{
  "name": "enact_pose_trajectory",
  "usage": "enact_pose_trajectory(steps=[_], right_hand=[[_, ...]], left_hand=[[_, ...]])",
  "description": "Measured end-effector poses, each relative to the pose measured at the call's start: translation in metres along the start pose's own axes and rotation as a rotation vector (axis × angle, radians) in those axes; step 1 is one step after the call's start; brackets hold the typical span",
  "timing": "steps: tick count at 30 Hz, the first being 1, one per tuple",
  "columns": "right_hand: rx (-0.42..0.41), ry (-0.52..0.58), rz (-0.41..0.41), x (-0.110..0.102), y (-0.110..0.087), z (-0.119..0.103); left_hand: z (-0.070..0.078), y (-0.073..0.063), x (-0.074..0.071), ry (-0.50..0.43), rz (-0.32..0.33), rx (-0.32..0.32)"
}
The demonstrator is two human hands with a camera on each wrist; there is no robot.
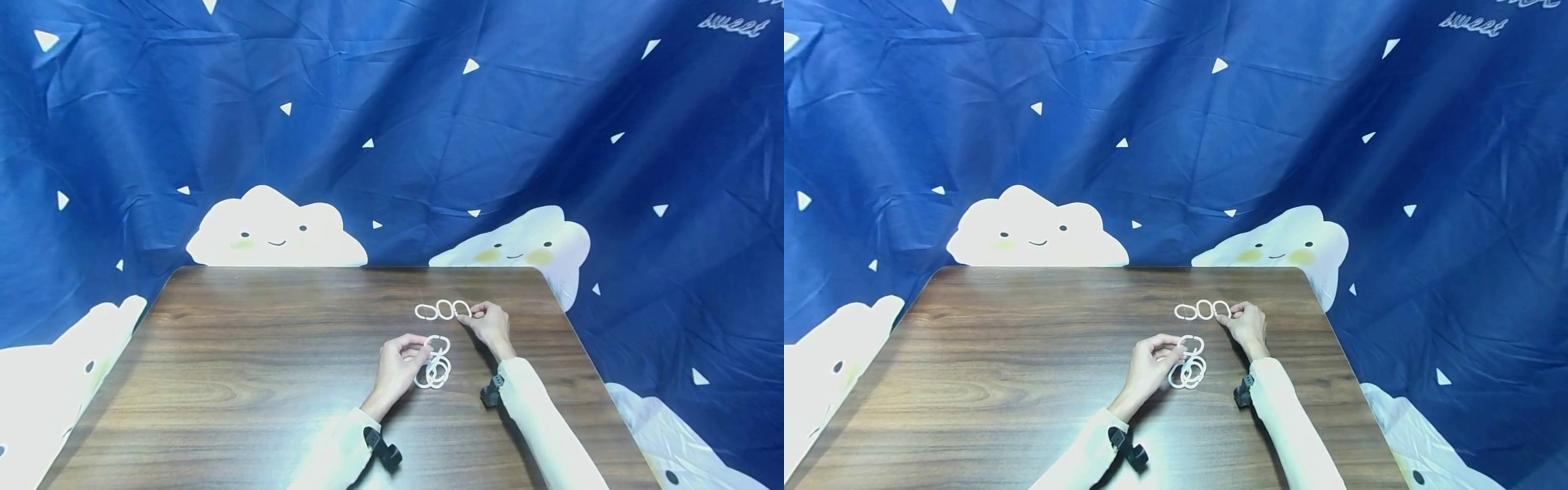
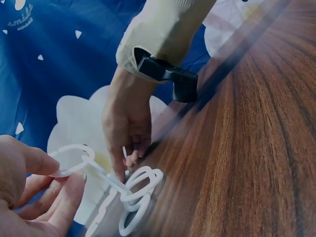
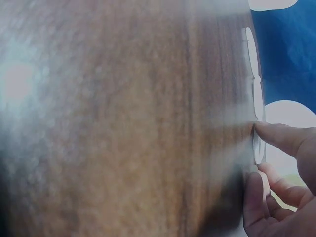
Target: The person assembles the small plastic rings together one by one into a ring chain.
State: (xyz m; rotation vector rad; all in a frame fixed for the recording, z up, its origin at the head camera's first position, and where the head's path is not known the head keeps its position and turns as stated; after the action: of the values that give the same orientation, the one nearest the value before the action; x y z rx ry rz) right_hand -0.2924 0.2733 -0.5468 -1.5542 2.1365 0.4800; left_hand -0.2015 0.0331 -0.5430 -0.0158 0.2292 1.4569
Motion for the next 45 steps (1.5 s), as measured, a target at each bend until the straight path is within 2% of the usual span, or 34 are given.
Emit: enact_pose_trajectory(steps=[11, 30, 33, 38, 45], right_hand=[[0.037, 0.012, -0.015, -0.0022, 0.0013, 0.0050], [-0.019, 0.032, 0.017, -0.0057, -0.0014, 0.0051], [-0.022, 0.059, -0.001, -0.0053, -0.0019, 0.0050], [-0.008, 0.165, -0.042, -0.0038, -0.0034, 0.0060], [0.002, 0.290, -0.037, -0.0042, -0.0058, 0.0087]], left_hand=[[-0.0006, 0.0001, 0.0011, 0.016, 0.014, -0.004], [0.0030, -0.0013, 0.0010, 0.045, 0.017, -0.009], [0.0031, -0.0012, 0.0006, 0.039, 0.029, -0.007], [0.0012, -0.0006, -0.0003, 0.033, 0.036, 0.000], [0.0031, -0.0002, -0.0015, 0.042, 0.034, 0.004]])
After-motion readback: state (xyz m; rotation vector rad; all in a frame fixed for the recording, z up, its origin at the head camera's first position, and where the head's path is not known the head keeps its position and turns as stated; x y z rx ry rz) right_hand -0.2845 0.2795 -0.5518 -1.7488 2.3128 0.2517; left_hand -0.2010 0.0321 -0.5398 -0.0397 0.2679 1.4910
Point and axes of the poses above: each hand's wrist, its own y-axis towards the middle knuckle, its own x-axis out of the palm, z = x × y, the point moved 6 cm from there along y, towards the middle knuckle, and after that the axes turned 13 degrees about y, right-handed, at the moved point
